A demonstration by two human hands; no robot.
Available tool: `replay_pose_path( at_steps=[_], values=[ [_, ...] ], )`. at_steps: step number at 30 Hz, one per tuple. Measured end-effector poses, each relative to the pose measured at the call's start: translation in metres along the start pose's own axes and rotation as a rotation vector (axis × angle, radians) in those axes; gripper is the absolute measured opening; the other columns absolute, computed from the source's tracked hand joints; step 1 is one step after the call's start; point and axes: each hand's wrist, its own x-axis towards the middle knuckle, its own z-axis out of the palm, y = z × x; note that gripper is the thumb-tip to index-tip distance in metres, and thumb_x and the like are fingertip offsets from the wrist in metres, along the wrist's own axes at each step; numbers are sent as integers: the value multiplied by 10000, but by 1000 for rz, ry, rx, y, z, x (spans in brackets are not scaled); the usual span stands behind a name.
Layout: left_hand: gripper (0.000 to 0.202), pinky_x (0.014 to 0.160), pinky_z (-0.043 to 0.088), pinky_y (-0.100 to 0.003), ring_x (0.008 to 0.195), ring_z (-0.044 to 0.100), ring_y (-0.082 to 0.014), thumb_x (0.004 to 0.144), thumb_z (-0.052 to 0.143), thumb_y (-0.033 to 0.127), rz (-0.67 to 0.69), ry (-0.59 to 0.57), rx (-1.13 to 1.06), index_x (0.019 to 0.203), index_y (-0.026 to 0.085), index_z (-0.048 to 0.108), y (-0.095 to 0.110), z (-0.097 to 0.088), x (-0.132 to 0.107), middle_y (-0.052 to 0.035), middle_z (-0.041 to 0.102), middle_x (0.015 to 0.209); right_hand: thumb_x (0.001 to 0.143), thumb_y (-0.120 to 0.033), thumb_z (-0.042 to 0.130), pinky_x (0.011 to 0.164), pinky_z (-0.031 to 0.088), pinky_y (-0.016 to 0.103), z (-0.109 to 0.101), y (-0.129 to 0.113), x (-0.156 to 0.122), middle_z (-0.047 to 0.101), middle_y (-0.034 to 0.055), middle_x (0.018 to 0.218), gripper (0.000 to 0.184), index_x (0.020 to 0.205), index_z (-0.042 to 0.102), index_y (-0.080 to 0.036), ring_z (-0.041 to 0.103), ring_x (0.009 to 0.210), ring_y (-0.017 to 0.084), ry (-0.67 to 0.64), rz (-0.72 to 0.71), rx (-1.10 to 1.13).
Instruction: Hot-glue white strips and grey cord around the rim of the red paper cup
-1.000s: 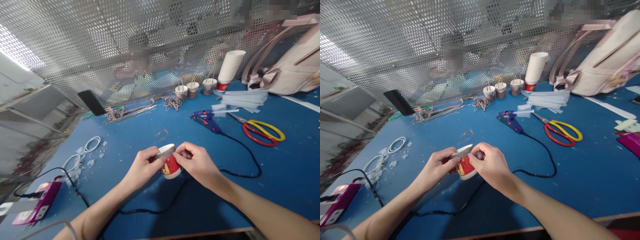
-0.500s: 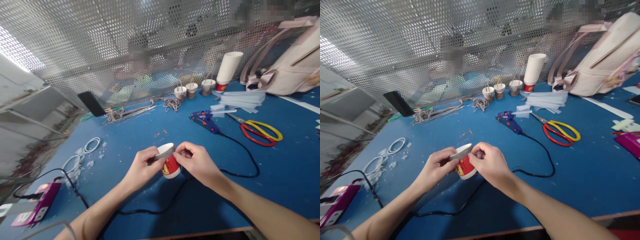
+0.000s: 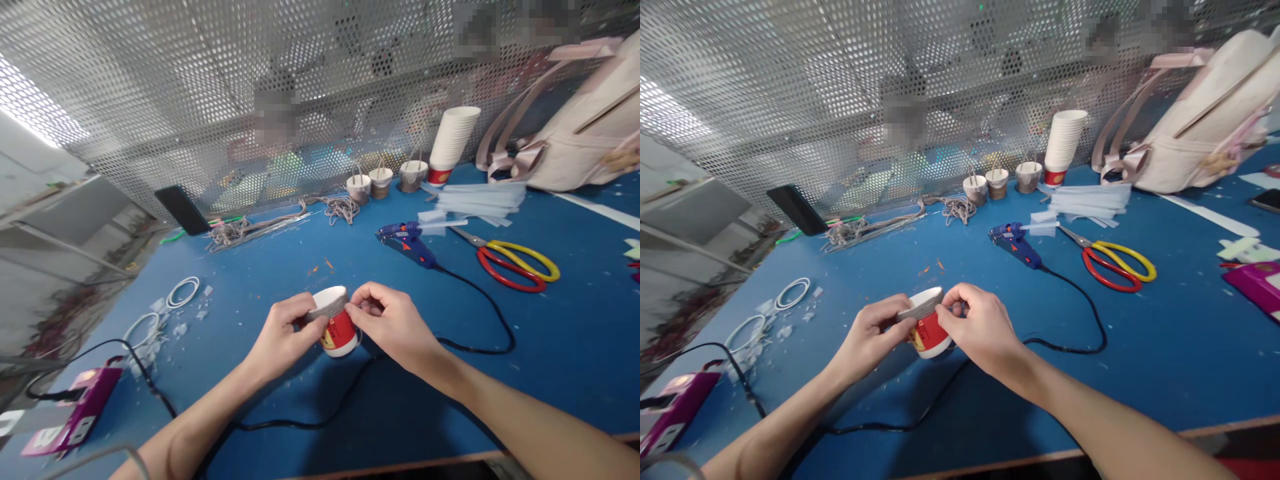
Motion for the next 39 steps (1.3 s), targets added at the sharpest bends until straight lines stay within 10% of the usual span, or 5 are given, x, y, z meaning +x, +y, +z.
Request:
replay_pose_path(
  at_steps=[39],
  values=[
    [303, 512, 297, -231, 552, 369, -103, 757, 510, 332, -88, 30, -85, 513, 170, 430, 2, 3, 0, 30, 388, 559, 719, -266, 558, 502, 363, 206, 3, 3, -2, 510, -37, 565, 89, 660, 564, -200, 462, 524, 95, 28, -53, -33]
  ],
)
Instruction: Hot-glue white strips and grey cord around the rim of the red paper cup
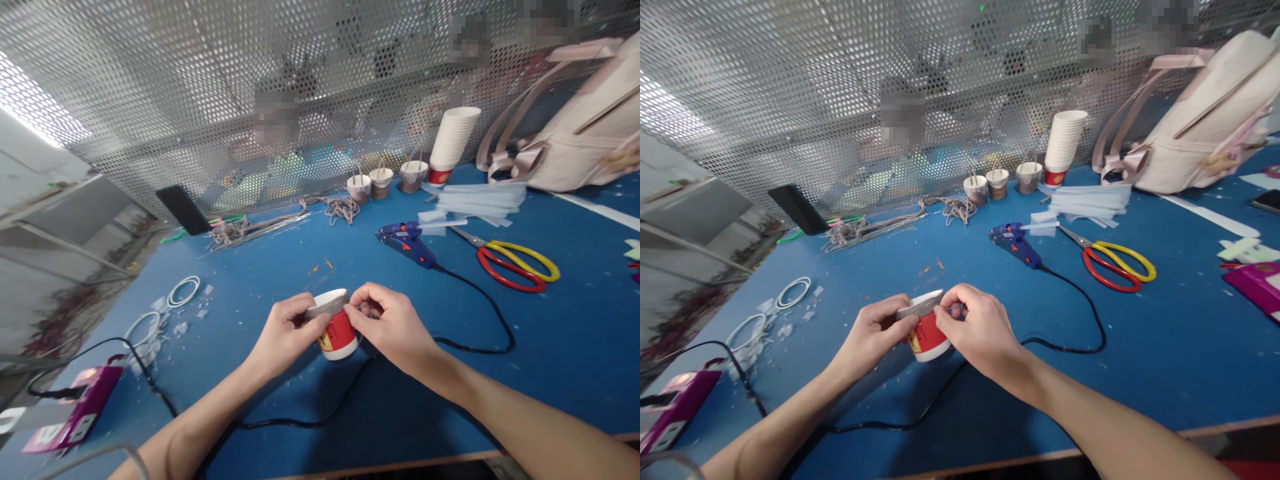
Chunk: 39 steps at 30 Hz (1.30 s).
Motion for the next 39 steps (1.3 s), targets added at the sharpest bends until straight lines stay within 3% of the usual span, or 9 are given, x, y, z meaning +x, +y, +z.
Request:
replay_pose_path(
  at_steps=[9, 11, 14, 16, 20, 24, 29, 35, 39],
  values=[
    [297, 507, 303, -231, 547, 380, -103, 770, 506, 299, 73, -10, -7, 511, 167, 445, -1, 0, 0, 22, 404, 561, 711, -250, 578, 492, 367, 204, -1, -2, 0, 504, -41, 566, 65, 673, 565, -199, 467, 516, 91, -5, 20, 14],
    [296, 505, 305, -234, 539, 386, -103, 771, 504, 292, 126, -21, -1, 509, 168, 446, -2, -2, 0, 19, 414, 555, 718, -250, 592, 506, 386, 201, -1, 0, 1, 508, -45, 604, 71, 769, 586, -201, 472, 523, 86, -23, 13, 47],
    [261, 516, 327, -239, 547, 416, -110, 769, 481, 255, 227, -43, 4, 524, 168, 463, -3, -5, 1, 7, 454, 563, 752, -255, 586, 510, 392, 194, -3, 2, 1, 515, -51, 658, 255, 1005, 602, -224, 471, 523, 75, -83, -21, 69],
    [233, 535, 353, -245, 569, 445, -120, 766, 458, 222, 290, -59, 5, 541, 167, 485, -6, -7, 3, -5, 489, 578, 772, -249, 572, 524, 401, 192, -4, 3, 1, 540, -43, 681, 287, 1055, 616, -240, 495, 551, 78, -126, -51, 69],
    [198, 590, 417, -259, 635, 514, -139, 753, 443, 164, 339, -103, 0, 594, 159, 560, -14, -8, 9, -32, 566, 651, 777, -216, 569, 595, 438, 200, -4, 6, 2, 605, -20, 752, 226, 989, 647, -234, 549, 636, 94, -118, -137, 19],
    [216, 617, 486, -256, 728, 592, -148, 754, 441, 109, 305, -132, -44, 753, 157, 652, -19, -7, 14, -59, 636, 824, 777, -180, 576, 616, 428, 214, -2, 12, 7, 629, -19, 772, 191, 939, 656, -242, 564, 640, 98, -54, -227, -177],
    [339, 496, 492, -212, 578, 590, -85, 755, 400, 65, 213, -116, -89, 957, 177, 648, -13, -4, 10, -66, 635, 979, 785, -168, 607, 602, 402, 224, 1, 16, 9, 653, -22, 764, 149, 903, 660, -243, 581, 622, 106, 8, -286, -382],
    [245, 529, 439, -193, 592, 531, -78, 759, 527, 71, 323, 19, 181, 937, 172, 662, -10, 8, 8, -29, 641, 837, 804, -186, 611, 609, 395, 241, 7, 20, 8, 673, -9, 784, 105, 885, 660, -233, 602, 638, 127, 43, -348, -492],
    [138, 537, 429, -198, 594, 527, -85, 807, 548, 138, 354, 61, 223, 859, 167, 673, -9, 12, 11, -18, 613, 755, 812, -196, 596, 617, 404, 243, 9, 21, 9, 672, -2, 784, 113, 901, 655, -233, 603, 642, 131, 50, -369, -491]
  ],
)
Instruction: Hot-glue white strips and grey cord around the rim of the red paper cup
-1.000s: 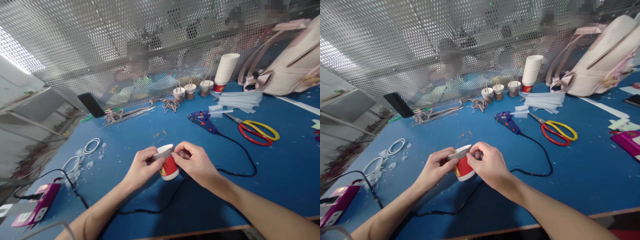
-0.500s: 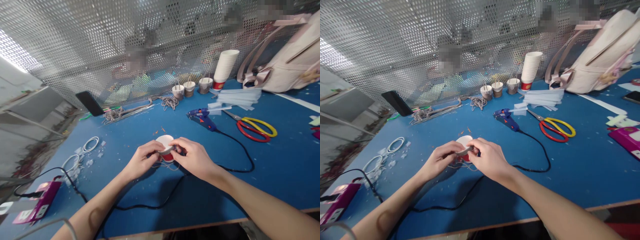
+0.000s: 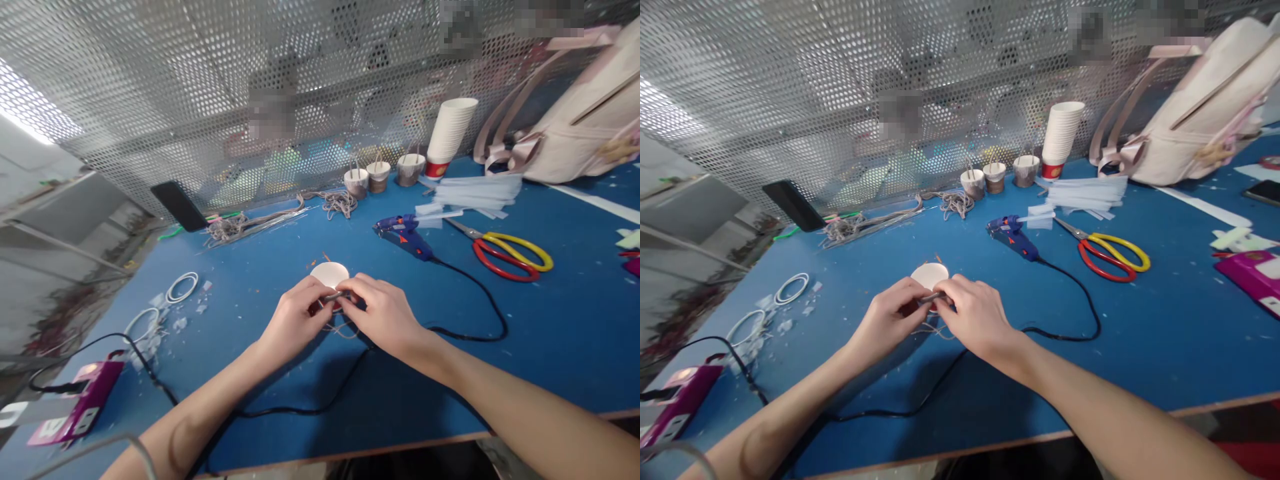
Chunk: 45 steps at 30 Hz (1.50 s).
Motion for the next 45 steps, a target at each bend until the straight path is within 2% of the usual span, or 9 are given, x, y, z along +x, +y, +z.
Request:
replay_pose_path(
  at_steps=[4, 7, 9, 12, 16, 21, 28, 45],
  values=[
    [129, 544, 425, -207, 606, 538, -93, 799, 543, 139, -66, 31, -54, 796, 166, 669, 1, -4, 1, -20, 615, 749, 791, -195, 603, 609, 415, 242, -3, -1, 1, 653, -6, 751, 173, 961, 626, -214, 592, 628, 129, 56, 19, 65],
    [117, 566, 425, -221, 648, 546, -113, 786, 548, 151, -141, 46, -123, 761, 160, 662, 2, -8, 0, -21, 607, 726, 789, -222, 601, 586, 415, 233, -8, -2, 1, 635, -3, 722, 90, 874, 610, -193, 580, 608, 119, 86, 32, 123],
    [113, 570, 423, -226, 645, 536, -115, 780, 549, 159, -190, 40, -169, 757, 157, 659, 3, -9, -2, -19, 600, 724, 813, -217, 581, 606, 418, 235, -10, -2, 0, 636, 11, 734, 49, 824, 616, -185, 584, 631, 121, 77, -18, 123],
    [107, 549, 407, -220, 617, 510, -105, 775, 552, 162, -236, 27, -213, 743, 158, 654, 4, -10, -3, -14, 589, 728, 864, -225, 540, 632, 417, 242, -11, -1, -2, 641, 25, 742, 127, 827, 655, -183, 584, 644, 120, 68, -128, 79],
    [100, 535, 399, -216, 612, 503, -104, 774, 559, 157, -236, 26, -230, 748, 156, 656, 6, -8, -5, -12, 586, 730, 896, -247, 515, 617, 395, 240, -12, -1, -3, 636, 17, 705, 201, 797, 679, -186, 572, 620, 110, 107, -193, 40],
    [117, 590, 424, -240, 650, 527, -120, 775, 546, 155, -237, 24, -208, 740, 155, 658, 8, -7, -6, -20, 602, 741, 858, -199, 557, 570, 359, 248, -13, -4, -4, 626, 2, 664, 164, 744, 672, -175, 527, 554, 103, 146, -205, 5],
    [92, 576, 409, -235, 630, 516, -115, 771, 542, 183, -301, 59, -229, 716, 153, 610, 12, -5, -7, -5, 578, 708, 845, -178, 533, 570, 350, 245, -14, -8, -4, 599, -10, 624, 184, 702, 649, -180, 497, 533, 92, 155, -206, 28],
    [80, 518, 359, -214, 589, 473, -95, 736, 570, 186, -268, 34, -276, 677, 153, 613, 17, -6, -7, 4, 547, 685, 837, -201, 539, 570, 345, 240, -14, -7, -4, 584, -5, 620, 184, 663, 601, -186, 496, 542, 99, 160, -164, 16]
  ],
)
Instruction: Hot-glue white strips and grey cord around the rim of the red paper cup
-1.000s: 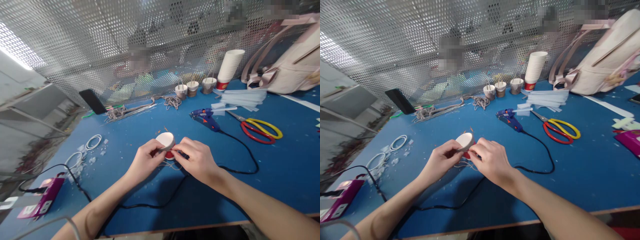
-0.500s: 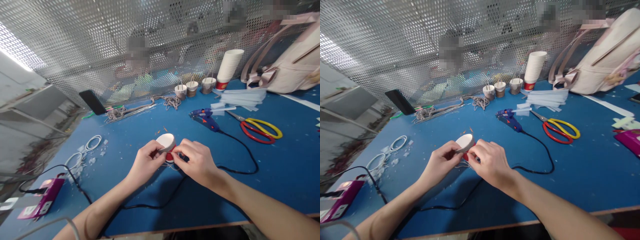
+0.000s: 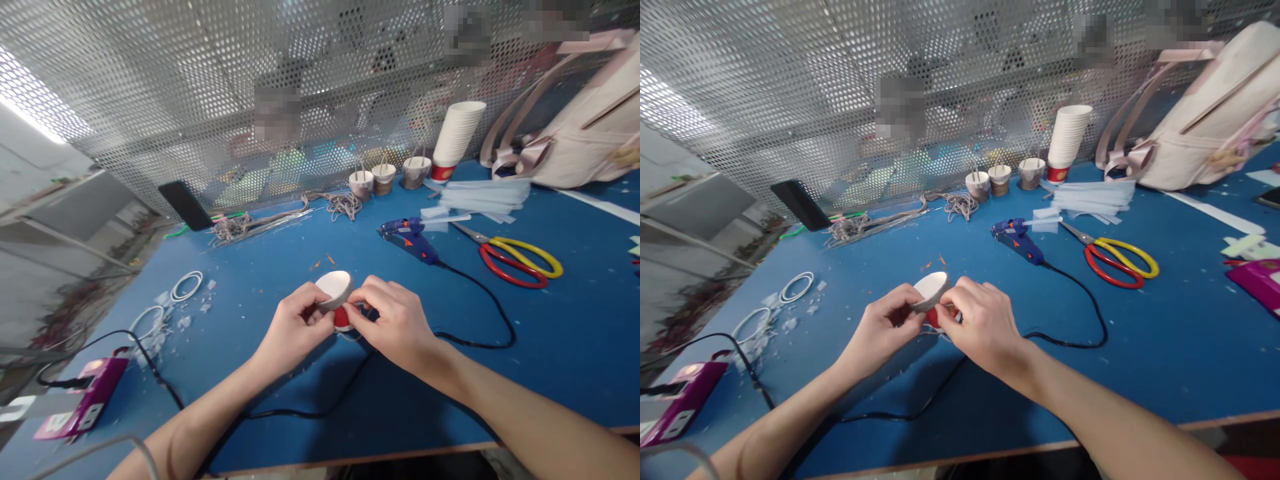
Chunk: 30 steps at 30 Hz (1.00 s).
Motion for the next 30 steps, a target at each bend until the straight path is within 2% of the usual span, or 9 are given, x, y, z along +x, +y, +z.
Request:
replay_pose_path(
  at_steps=[6, 13, 20, 23, 27, 30],
  values=[
    [140, 559, 396, -230, 624, 504, -111, 771, 593, 231, 20, 18, 11, 665, 152, 640, -1, 0, 0, -15, 565, 684, 839, -216, 561, 592, 369, 243, 1, 0, -1, 589, -2, 640, 165, 683, 606, -185, 524, 577, 106, 6, 21, 36],
    [128, 570, 403, -233, 640, 517, -120, 760, 576, 202, 34, 49, 24, 651, 159, 626, -2, 0, 1, -10, 557, 680, 840, -208, 537, 610, 402, 245, -3, -3, 1, 624, 11, 670, 153, 713, 619, -188, 558, 601, 112, 14, 36, 84],
    [53, 504, 359, -212, 549, 438, -82, 732, 575, 196, -52, 83, -37, 695, 162, 592, -6, -1, 2, 26, 499, 677, 827, -173, 500, 625, 424, 262, -5, -5, -1, 623, 25, 729, 119, 807, 617, -171, 567, 635, 126, -33, 13, 148],
    [29, 507, 363, -209, 553, 434, -77, 717, 583, 191, -77, 88, -89, 718, 162, 590, -11, -1, 4, 31, 495, 691, 845, -196, 477, 610, 422, 276, -7, -7, -1, 640, 38, 739, 140, 836, 613, -165, 574, 651, 140, -84, -142, 101],
    [39, 527, 371, -213, 560, 444, -78, 718, 575, 189, -106, 111, -121, 749, 168, 585, -15, -1, 7, 35, 506, 693, 855, -241, 475, 613, 434, 324, -20, -13, -4, 685, 59, 773, 190, 877, 635, -141, 593, 662, 167, -166, -551, 34],
    [72, 532, 369, -219, 550, 442, -80, 749, 529, 190, -130, 117, -123, 787, 168, 587, -15, -3, 7, 38, 501, 673, 847, -273, 511, 633, 458, 368, -35, -16, -10, 708, 103, 860, 265, 960, 641, -71, 611, 685, 194, -115, -867, 35]
  ],
)
